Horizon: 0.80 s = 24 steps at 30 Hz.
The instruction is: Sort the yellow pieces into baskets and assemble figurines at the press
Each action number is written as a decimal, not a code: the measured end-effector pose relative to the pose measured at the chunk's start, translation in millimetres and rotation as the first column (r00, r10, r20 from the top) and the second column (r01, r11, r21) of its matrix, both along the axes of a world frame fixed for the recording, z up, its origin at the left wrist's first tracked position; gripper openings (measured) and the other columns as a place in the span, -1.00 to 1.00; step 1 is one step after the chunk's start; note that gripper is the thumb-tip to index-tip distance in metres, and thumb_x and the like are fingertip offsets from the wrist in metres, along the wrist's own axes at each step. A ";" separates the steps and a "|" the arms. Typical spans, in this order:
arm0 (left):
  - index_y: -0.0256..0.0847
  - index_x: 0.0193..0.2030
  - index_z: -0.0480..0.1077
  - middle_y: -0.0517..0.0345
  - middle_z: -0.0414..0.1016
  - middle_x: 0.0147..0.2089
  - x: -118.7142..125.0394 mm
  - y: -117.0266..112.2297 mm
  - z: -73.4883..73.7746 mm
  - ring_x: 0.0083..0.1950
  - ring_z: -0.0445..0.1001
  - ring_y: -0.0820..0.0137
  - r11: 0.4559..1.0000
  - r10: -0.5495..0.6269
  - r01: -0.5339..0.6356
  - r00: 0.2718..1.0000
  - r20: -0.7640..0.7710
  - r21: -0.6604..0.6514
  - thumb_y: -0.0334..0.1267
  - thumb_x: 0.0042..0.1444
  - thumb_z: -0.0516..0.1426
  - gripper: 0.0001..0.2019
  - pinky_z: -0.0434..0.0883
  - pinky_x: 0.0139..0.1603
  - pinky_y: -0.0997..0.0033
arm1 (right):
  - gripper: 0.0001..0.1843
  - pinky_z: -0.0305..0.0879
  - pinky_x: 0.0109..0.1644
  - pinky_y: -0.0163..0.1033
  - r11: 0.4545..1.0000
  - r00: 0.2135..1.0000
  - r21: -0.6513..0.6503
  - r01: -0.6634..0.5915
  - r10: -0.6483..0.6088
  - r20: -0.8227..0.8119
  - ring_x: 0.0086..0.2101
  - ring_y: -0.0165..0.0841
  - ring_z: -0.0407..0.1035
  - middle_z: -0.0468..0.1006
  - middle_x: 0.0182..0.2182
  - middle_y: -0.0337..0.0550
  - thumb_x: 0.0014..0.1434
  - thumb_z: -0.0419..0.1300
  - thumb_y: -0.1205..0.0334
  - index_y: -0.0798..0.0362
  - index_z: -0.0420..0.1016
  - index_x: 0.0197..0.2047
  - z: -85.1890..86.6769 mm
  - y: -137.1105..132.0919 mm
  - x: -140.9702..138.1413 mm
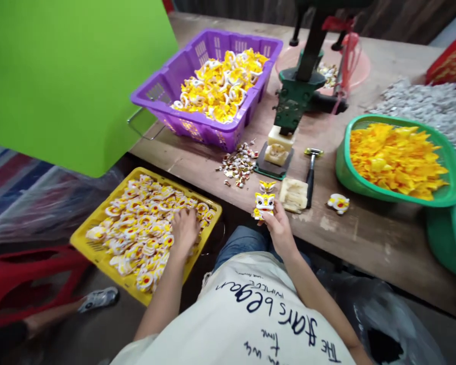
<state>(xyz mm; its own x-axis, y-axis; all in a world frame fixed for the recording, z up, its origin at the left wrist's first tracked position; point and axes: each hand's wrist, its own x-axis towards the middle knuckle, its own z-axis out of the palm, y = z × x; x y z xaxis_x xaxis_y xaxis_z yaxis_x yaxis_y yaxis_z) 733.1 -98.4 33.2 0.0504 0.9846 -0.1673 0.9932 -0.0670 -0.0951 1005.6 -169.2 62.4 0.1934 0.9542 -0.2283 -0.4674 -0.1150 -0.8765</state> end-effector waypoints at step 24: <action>-0.29 -0.05 0.47 0.04 0.58 -0.28 295.8 -2.2 76.5 -0.18 0.60 0.25 0.554 0.830 0.614 -0.353 0.432 -0.563 0.04 0.11 0.21 -0.57 0.52 -0.16 0.31 | -0.57 0.23 0.20 0.14 0.865 0.007 0.180 0.468 -0.208 0.978 0.21 -0.03 0.23 0.36 0.26 0.14 0.34 0.04 0.24 0.07 0.32 0.25 -3.2 -28.8 141.1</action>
<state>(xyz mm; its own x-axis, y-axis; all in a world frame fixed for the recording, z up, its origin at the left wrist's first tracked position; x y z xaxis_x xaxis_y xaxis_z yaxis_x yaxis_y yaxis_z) 1028.9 -100.6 109.7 0.7046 0.5758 -0.4148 -0.3244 0.7812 0.5334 1146.7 -198.0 59.2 0.6496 0.6813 0.3375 0.7174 -0.4023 -0.5687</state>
